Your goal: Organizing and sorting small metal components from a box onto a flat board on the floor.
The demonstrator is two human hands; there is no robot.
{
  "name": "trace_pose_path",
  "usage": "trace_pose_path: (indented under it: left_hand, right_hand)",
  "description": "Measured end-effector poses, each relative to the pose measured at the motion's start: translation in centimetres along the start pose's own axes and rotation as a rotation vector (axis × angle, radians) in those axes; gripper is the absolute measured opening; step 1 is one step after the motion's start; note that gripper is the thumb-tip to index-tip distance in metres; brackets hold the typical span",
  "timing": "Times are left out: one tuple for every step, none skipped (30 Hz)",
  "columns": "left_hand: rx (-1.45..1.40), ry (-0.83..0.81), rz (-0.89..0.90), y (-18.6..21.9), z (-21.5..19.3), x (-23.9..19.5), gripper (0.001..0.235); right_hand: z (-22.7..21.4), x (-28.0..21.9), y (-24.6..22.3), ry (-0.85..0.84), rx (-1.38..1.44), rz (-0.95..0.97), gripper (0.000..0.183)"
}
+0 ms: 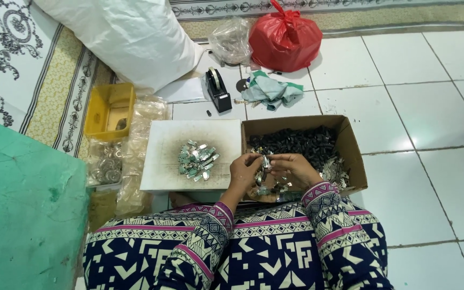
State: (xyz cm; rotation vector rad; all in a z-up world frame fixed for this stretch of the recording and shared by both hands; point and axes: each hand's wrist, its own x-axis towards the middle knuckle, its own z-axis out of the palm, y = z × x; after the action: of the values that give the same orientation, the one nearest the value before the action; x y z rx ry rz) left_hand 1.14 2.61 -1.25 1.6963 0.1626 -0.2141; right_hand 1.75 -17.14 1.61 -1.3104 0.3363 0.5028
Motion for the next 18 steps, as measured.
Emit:
trace_pose_path:
  left_hand:
    - [-0.005,0.007,0.003,0.6,-0.3,-0.4,0.027]
    - [-0.002,0.019,0.006,1.1,-0.6,-0.9,0.028]
    - [0.0,0.033,0.006,1.5,-1.0,-1.5,0.03]
    - [-0.005,0.043,0.006,1.6,-1.5,-1.7,0.03]
    - [-0.007,0.064,0.003,1.6,-1.9,-1.9,0.028]
    - [-0.009,0.086,-0.001,1.6,-2.4,-2.2,0.026]
    - [-0.013,0.095,0.0,1.1,-3.4,-1.8,0.026]
    - [0.014,0.123,0.015,0.6,-4.3,-1.3,0.025]
    - [0.042,0.15,0.031,0.1,-5.3,-0.9,0.024]
    - [0.041,0.158,0.033,0.8,-6.5,-1.2,0.024]
    - [0.09,0.183,0.02,1.6,-7.8,-1.4,0.025]
    - [0.139,0.208,0.007,2.3,-9.1,-1.7,0.026]
    - [0.139,0.216,0.006,2.1,-10.2,-1.6,0.026]
    - [0.18,0.286,0.019,1.8,-11.2,-1.4,0.026]
    - [0.222,0.356,0.033,1.5,-12.3,-1.3,0.026]
    - [0.222,0.363,0.033,1.7,-13.2,-1.5,0.026]
    - [0.221,0.405,0.042,1.7,-13.9,-1.8,0.026]
    - [0.22,0.447,0.051,1.8,-14.7,-2.0,0.026]
  right_hand:
    - [0.4,0.1,0.0,-0.005,-0.007,-0.002,0.046]
    - [0.9,0.1,0.0,0.011,-0.051,-0.012,0.046]
    - [1.4,0.2,0.2,0.026,-0.095,-0.02,0.047]
    - [1.9,0.8,0.6,0.019,-0.103,-0.02,0.047]
    - [2.4,1.4,1.1,0.017,-0.129,-0.034,0.046]
    - [3.0,2.1,1.6,0.015,-0.154,-0.048,0.045]
    - [4.1,2.2,1.3,0.008,-0.159,-0.048,0.045]
    - [5.2,2.3,1.0,-0.007,-0.187,-0.066,0.045]
    - [6.3,2.4,0.7,-0.021,-0.212,-0.085,0.045]
    - [7.4,2.9,0.7,-0.028,-0.216,-0.086,0.045]
    - [8.6,3.4,0.6,-0.038,-0.237,-0.101,0.045]
    - [9.8,4.0,0.5,-0.048,-0.258,-0.116,0.044]
    - [11.1,4.6,0.8,-0.055,-0.261,-0.117,0.044]
    - [12.4,5.2,1.0,-0.055,-0.353,-0.18,0.04]
    - [13.7,5.9,1.2,-0.055,-0.445,-0.245,0.036]
    - [15.0,5.4,0.7,-0.062,-0.448,-0.246,0.036]
    - [16.3,4.9,0.2,-0.054,-0.497,-0.273,0.033]
    - [17.5,4.4,-0.2,-0.046,-0.545,-0.301,0.03]
